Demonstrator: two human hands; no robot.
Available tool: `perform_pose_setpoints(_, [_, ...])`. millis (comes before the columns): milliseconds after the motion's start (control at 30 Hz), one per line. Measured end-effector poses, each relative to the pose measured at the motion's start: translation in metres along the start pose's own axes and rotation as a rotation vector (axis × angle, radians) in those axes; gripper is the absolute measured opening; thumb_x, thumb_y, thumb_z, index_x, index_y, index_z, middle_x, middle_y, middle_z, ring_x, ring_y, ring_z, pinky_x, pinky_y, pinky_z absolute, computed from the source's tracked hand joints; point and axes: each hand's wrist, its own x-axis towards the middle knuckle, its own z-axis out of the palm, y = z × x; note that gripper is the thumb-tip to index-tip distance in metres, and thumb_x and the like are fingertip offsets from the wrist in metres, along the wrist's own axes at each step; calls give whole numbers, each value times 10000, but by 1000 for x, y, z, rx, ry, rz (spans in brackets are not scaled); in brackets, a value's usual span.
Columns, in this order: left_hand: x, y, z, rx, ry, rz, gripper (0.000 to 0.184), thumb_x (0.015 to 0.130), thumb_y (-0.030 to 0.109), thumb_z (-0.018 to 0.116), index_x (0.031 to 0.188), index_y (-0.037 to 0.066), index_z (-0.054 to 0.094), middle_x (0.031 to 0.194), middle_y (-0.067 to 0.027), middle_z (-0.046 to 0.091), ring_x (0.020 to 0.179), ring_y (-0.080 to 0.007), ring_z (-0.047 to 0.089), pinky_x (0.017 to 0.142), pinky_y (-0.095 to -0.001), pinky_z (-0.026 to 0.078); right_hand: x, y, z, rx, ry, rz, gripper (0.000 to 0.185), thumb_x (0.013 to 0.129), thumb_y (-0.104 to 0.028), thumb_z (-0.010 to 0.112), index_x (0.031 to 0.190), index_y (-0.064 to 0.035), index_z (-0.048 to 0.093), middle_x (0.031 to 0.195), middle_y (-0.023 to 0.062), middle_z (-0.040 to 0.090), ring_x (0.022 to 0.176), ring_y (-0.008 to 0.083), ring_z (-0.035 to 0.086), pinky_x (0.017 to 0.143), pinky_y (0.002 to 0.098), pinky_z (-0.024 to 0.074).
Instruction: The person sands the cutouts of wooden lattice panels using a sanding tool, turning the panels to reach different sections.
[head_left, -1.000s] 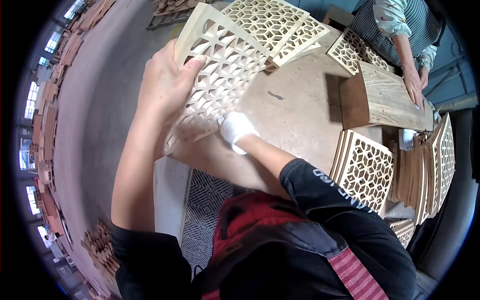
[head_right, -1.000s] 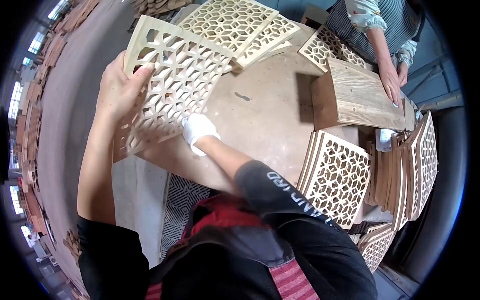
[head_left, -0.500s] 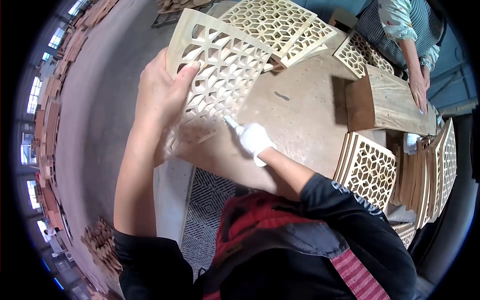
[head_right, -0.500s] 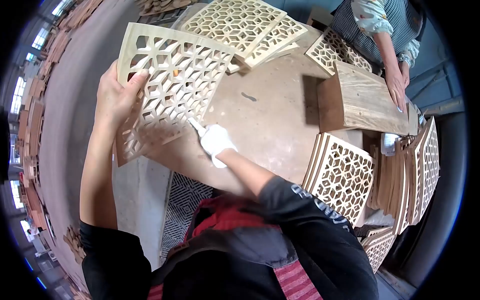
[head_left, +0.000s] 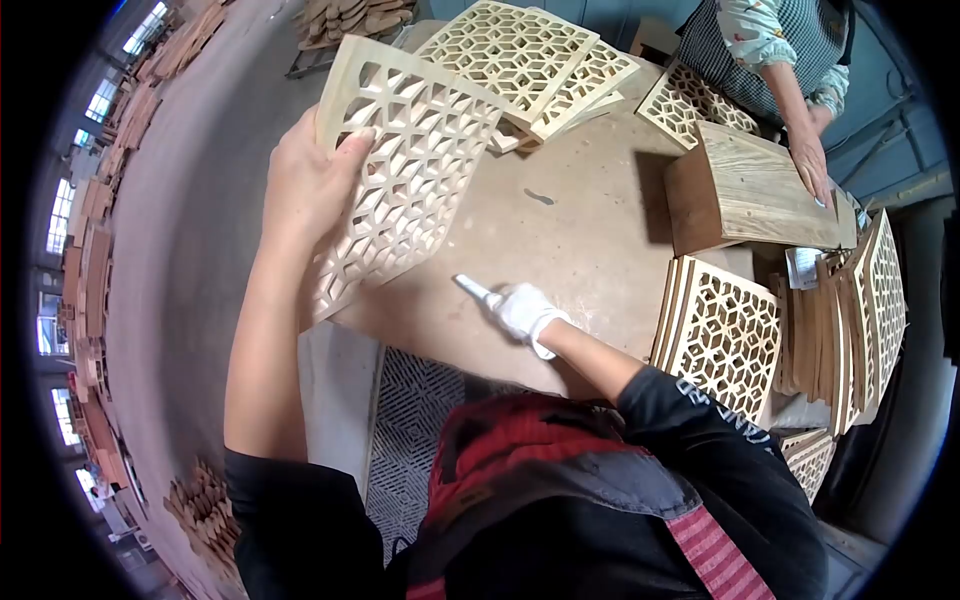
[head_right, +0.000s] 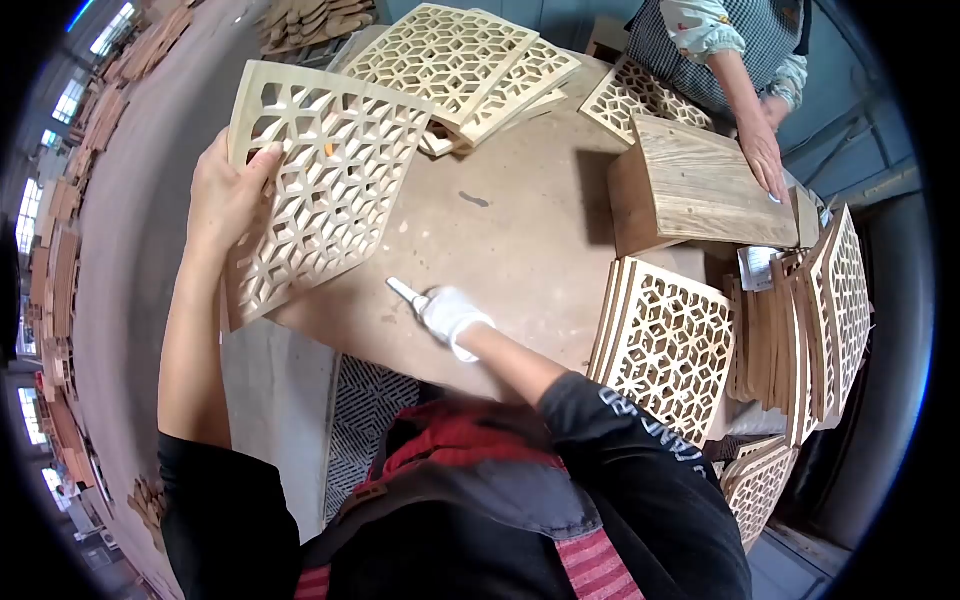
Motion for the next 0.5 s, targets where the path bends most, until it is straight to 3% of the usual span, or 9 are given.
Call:
perform_pose_setpoints(33, [-3, -1, -1, 17, 3, -6, 324, 829, 215, 647, 1031, -35, 602, 862, -130, 672, 779, -177, 629, 745, -310, 488, -31, -25, -19, 171, -42, 154, 386, 952, -319, 451, 1257, -143, 608, 751, 135, 653, 604, 262, 620, 586, 375, 501])
perform_pose_setpoints(67, [-6, -6, -2, 36, 3, -10, 320, 831, 208, 645, 1035, -35, 603, 867, -129, 673, 780, -173, 629, 746, -308, 488, -54, -47, -35, 145, 36, 83, 375, 943, -342, 489, 1066, -43, 679, 685, 87, 610, 545, 178, 554, 521, 330, 463])
perform_pose_setpoints(133, [-12, -2, -3, 73, 21, 21, 309, 841, 187, 636, 1062, -27, 607, 889, -122, 677, 787, -163, 626, 751, -304, 488, -66, -61, -48, 178, 53, -23, 344, 945, -321, 496, 991, -30, 675, 658, 66, 598, 522, 157, 531, 506, 323, 451])
perform_pose_setpoints(167, [-15, -4, -4, 46, 7, 9, 347, 812, 216, 653, 1077, -5, 618, 951, -183, 687, 879, -298, 669, 805, -359, 495, -74, -67, -53, 192, 64, -78, 335, 946, -310, 500, 953, -24, 673, 644, 55, 591, 511, 147, 519, 498, 319, 444])
perform_pose_setpoints(200, [-19, -3, -4, 42, 10, 30, 348, 812, 217, 655, 1078, -4, 619, 952, -183, 687, 882, -297, 668, 806, -359, 494, -89, -81, -59, 235, 101, -183, 309, 948, -261, 489, 811, -34, 647, 659, 82, 614, 557, 181, 551, 544, 332, 455])
perform_pose_setpoints(267, [-25, -3, -3, 35, 19, 47, 353, 813, 216, 657, 1081, -9, 618, 951, -184, 685, 885, -289, 667, 808, -355, 492, -107, -100, -71, 381, 21, -202, 299, 968, -259, 482, 845, -27, 625, 610, 36, 567, 493, 119, 504, 473, 283, 426])
perform_pose_setpoints(333, [-36, 3, -2, 1, 12, 27, 318, 839, 179, 648, 1080, -25, 609, 908, -126, 677, 823, -198, 634, 769, -321, 492, -115, -99, -74, 424, -38, -308, 297, 987, -257, 463, 863, -22, 596, 582, 15, 545, 447, 76, 478, 412, 232, 394])
perform_pose_setpoints(367, [-41, 7, -1, -16, 10, 15, 301, 852, 161, 643, 1079, -32, 605, 886, -97, 673, 792, -153, 618, 749, -304, 492, -120, -101, -75, 436, -60, -275, 295, 985, -259, 466, 867, -22, 596, 585, 20, 552, 445, 79, 482, 411, 233, 397])
perform_pose_setpoints(500, [-51, 23, 4, -4, -16, 12, 290, 851, 182, 640, 1045, -32, 608, 869, -101, 673, 784, -154, 620, 742, -303, 489, -138, -121, -83, 344, -78, -219, 303, 976, -279, 475, 871, -22, 597, 595, 40, 573, 439, 99, 498, 412, 242, 410])
